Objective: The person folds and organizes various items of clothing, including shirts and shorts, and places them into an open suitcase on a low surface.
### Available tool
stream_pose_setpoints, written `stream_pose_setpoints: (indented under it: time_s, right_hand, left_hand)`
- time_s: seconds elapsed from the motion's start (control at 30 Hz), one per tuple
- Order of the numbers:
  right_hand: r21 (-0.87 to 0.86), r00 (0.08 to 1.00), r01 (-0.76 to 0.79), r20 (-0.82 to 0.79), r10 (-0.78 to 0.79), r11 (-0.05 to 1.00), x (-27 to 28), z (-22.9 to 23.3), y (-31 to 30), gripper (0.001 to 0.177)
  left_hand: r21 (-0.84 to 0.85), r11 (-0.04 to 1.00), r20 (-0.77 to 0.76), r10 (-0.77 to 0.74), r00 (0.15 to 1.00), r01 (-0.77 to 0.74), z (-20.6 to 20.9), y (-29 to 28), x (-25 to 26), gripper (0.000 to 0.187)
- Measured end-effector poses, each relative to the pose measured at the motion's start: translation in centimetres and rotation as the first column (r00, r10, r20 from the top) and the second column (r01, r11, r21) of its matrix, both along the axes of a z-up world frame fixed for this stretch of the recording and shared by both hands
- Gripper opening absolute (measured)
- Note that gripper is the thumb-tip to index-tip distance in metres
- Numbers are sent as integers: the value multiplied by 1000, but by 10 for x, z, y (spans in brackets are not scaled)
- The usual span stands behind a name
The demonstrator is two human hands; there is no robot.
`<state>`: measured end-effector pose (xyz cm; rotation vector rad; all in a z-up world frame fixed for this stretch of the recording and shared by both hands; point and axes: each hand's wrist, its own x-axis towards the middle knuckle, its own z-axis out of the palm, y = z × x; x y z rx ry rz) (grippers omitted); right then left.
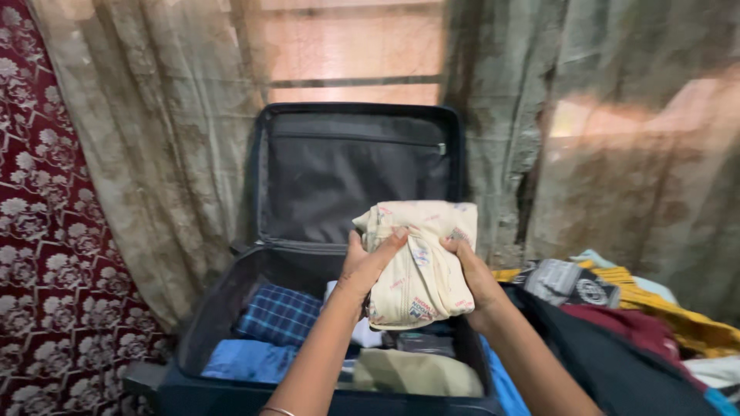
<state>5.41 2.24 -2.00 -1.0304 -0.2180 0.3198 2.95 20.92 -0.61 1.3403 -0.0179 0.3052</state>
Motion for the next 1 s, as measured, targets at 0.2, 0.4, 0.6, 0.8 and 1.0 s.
stream_pose_setpoints:
  time_s: [0.2, 0.4, 0.6, 0.8, 1.0]
  right_hand:
    - [-203, 998, -26, -61, 14, 979, 6, -40, 86, 56]
    - [-525, 974, -145, -223, 29, 839, 12, -76, 156, 45]
    - [-487, 988, -64, -151, -12, 871, 64, -161, 225, 40]
    - [-412, 992, 103, 108, -64, 905, 141, -242, 284, 38]
    - [-797, 829, 551, 557, -52, 246, 141, -251, 331, 53]
  left_hand:
    - [466, 849, 17, 275, 961, -251, -57, 103, 37, 68]
    - [399, 900, -25, 199, 980, -173, -139, 193, 65, 81]
    - [721, 661, -181, 470, 864, -208, -222, 262, 120, 81]
    - [750, 611, -164, 542, 824, -253, -215, 299, 131, 65]
    - [810, -263, 564, 593, 575, -524, -234, 294, 139, 76]
